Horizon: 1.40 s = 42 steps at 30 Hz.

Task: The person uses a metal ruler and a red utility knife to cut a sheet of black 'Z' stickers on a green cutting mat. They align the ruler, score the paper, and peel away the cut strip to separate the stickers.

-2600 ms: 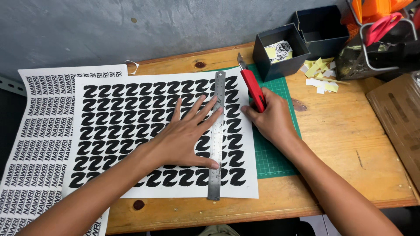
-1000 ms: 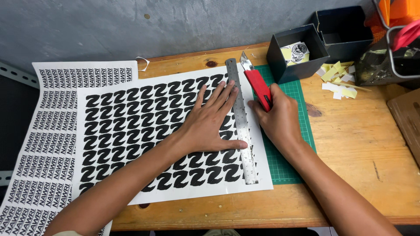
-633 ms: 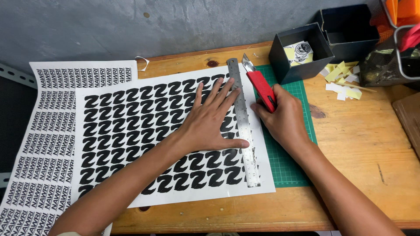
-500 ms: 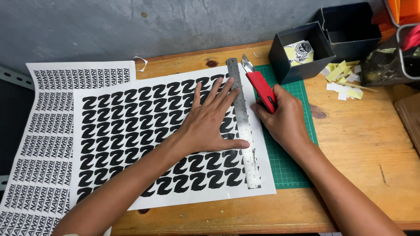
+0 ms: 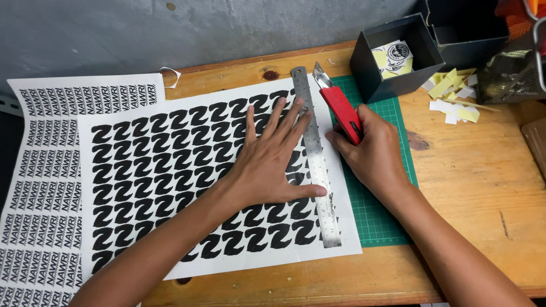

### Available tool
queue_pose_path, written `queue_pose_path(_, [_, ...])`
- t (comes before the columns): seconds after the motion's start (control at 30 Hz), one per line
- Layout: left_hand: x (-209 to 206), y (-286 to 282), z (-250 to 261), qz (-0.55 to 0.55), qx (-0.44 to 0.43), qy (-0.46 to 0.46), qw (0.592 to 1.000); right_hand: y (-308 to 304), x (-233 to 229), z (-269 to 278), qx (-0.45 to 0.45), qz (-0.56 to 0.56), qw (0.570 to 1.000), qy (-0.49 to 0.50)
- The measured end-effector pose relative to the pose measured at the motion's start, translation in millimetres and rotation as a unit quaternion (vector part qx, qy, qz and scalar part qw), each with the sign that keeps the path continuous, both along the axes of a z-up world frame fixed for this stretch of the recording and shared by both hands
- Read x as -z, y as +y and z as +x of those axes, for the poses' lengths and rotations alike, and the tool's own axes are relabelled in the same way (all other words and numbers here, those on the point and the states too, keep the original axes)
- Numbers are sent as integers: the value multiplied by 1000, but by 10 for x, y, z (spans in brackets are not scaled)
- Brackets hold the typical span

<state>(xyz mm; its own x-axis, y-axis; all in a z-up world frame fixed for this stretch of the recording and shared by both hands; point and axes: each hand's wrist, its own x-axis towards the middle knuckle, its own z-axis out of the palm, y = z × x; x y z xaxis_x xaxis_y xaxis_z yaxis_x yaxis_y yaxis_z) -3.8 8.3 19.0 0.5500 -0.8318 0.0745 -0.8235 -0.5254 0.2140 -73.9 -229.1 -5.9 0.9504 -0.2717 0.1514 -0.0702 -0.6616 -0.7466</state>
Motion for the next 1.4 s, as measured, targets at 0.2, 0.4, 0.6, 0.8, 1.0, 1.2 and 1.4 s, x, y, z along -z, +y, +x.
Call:
queue_pose_path(0.2, [39, -3, 4, 12, 0, -17, 1000, 13, -43, -16, -2, 7, 1000, -5])
queue_pose_path(0.4, [69, -49, 172, 31, -5, -16, 999, -2, -33, -8, -9, -1, 1000, -5])
queue_pose_path(0.6, [73, -50, 159, 12, -12, -14, 1000, -14, 1, -2, -15, -6, 1000, -5])
queue_pose_path(0.8, [48, -51, 146, -5, -8, -14, 1000, -15, 8, 5, -10, -10, 1000, 3])
queue_pose_path(1.0, [66, -28, 150, -30, 4, -2, 1000, -23, 23, 8, -12, -17, 1000, 1])
queue_pose_path(1.2, [114, 6, 171, -38, 16, 11, 999, -13, -22, 2, -15, -2, 1000, -3])
queue_pose_path(1.4, [196, 58, 189, -52, 14, 10, 999, -33, 16, 6, -11, -10, 1000, -4])
